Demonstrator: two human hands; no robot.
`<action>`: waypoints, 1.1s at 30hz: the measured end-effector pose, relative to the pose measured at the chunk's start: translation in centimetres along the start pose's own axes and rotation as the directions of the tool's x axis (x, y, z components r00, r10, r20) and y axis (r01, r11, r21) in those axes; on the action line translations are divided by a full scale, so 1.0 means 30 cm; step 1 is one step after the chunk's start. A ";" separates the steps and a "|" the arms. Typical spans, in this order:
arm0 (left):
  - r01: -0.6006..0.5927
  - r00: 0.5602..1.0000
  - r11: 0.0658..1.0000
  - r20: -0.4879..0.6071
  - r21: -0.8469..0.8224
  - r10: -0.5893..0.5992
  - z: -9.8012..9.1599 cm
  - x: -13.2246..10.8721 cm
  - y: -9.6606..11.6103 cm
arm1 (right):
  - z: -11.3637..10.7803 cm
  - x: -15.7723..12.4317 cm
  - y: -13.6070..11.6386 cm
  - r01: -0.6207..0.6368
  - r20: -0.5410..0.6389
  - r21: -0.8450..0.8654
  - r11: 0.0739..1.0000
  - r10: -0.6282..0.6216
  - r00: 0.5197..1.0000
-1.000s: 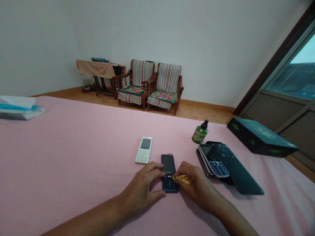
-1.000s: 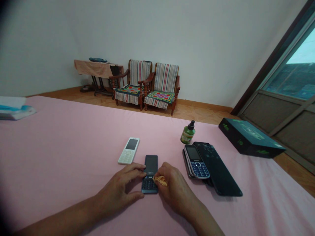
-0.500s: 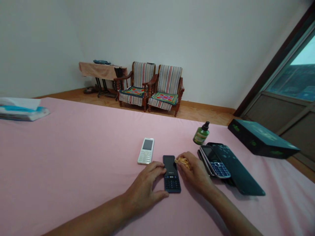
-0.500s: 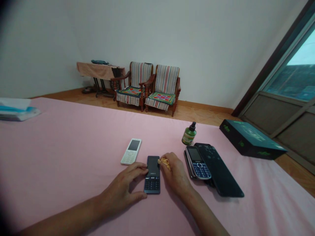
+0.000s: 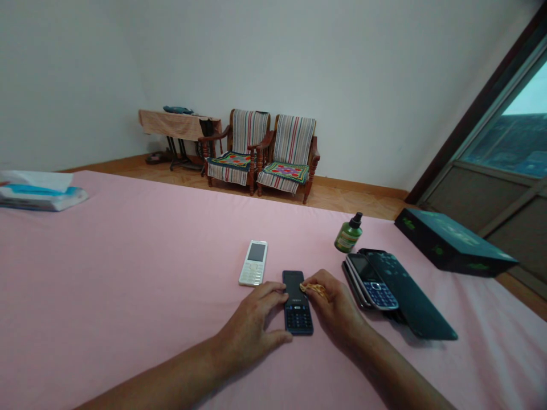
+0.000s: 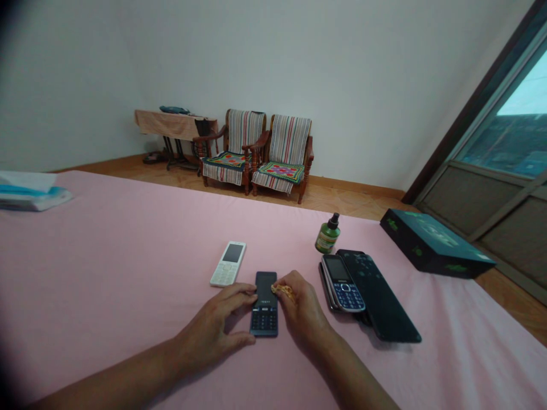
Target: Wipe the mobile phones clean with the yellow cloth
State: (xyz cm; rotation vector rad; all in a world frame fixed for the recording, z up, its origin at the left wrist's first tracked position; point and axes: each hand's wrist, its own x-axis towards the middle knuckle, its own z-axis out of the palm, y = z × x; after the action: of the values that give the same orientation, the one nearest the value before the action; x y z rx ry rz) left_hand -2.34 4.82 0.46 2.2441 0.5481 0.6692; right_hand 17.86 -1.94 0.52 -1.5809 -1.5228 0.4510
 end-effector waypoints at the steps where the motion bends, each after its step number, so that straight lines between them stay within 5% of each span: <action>1: 0.000 1.000 1.000 -0.001 0.001 0.000 0.000 0.000 0.000 | -0.003 -0.017 -0.008 0.005 0.009 0.009 1.000 -0.005 1.000; 13: 0.025 1.000 1.000 0.003 0.019 -0.025 0.001 -0.001 -0.001 | -0.021 -0.166 -0.075 -0.017 0.121 0.046 0.999 0.011 0.993; 16: 0.023 1.000 1.000 -0.010 0.007 -0.023 0.002 -0.002 -0.003 | -0.042 -0.182 -0.116 -0.030 0.235 0.013 0.999 0.027 0.972; 19: 0.011 1.000 1.000 -0.008 0.004 -0.011 0.001 -0.001 -0.003 | -0.055 -0.157 -0.157 0.007 0.333 -0.035 0.999 0.005 0.943; 27: 0.016 1.000 1.000 -0.002 -0.020 -0.016 -0.006 0.001 0.009 | 0.024 -0.012 -0.100 0.136 0.200 -0.120 0.983 -0.110 0.974; 33: 0.025 1.000 0.999 0.004 -0.031 -0.025 -0.004 0.003 0.008 | 0.041 -0.032 -0.095 0.164 0.235 -0.118 0.979 -0.133 0.963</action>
State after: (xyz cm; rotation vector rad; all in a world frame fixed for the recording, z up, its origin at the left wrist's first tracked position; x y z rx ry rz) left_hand -2.29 4.79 0.74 2.2055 0.5588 0.6568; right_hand 14.98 -2.81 1.74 -1.5444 -1.8673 0.4626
